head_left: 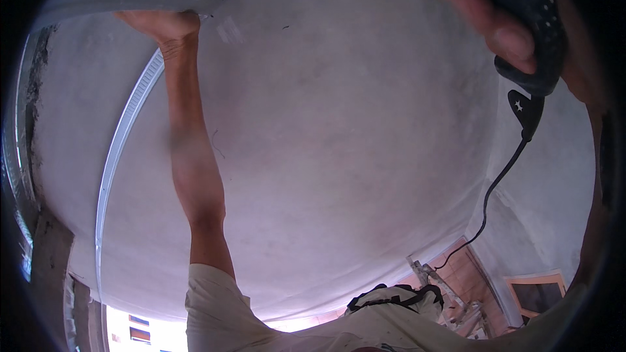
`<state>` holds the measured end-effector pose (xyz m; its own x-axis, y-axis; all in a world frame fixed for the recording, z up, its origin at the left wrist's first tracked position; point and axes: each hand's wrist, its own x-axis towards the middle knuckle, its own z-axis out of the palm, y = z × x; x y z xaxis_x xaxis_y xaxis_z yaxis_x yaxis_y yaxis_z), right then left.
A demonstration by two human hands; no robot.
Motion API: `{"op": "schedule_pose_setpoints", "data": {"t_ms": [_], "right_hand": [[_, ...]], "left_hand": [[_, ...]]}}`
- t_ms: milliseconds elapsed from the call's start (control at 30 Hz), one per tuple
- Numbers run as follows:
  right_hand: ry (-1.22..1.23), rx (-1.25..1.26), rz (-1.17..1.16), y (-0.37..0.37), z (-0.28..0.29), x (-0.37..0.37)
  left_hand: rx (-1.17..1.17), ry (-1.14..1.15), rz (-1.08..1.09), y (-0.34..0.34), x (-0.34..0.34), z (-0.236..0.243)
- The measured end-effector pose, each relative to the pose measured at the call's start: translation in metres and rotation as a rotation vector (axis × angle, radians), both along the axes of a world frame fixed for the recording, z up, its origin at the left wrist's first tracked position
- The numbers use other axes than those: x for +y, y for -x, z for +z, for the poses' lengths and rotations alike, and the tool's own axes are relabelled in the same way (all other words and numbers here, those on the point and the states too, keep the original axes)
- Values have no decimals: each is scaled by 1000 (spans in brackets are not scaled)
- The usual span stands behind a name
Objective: The person uses a power drill to secure a white plastic ceiling molding strip to the ceiling. They repeatedly position the strip, insert screws, and drive them in with the drill. The person is standing on a wooden scaffold during the task.
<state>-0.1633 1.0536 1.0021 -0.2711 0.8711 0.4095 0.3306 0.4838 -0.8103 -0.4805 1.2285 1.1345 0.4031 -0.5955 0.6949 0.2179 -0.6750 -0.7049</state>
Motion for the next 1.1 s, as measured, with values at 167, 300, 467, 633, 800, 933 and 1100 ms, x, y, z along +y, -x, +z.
{"op": "schedule_pose_setpoints", "data": {"t_ms": [167,300,467,633,800,933,1100], "right_hand": [[1,12,3,-1,0,9],[-6,-12,-50,4,5,-3],[2,33,20,-1,-8,17],[-9,32,0,3,-8,10],[0,44,-13,5,-5,12],[-12,32,-36,11,-2,2],[-7,68,-3,2,-11,15]], "left_hand": [[56,14,33,5,7,6],[22,-25,-1,7,13,7],[81,4,74,16,14,5],[104,137,-87,13,20,11],[-91,60,-15,18,28,10],[104,73,-99,5,10,3],[119,124,-104,9,20,1]]}}
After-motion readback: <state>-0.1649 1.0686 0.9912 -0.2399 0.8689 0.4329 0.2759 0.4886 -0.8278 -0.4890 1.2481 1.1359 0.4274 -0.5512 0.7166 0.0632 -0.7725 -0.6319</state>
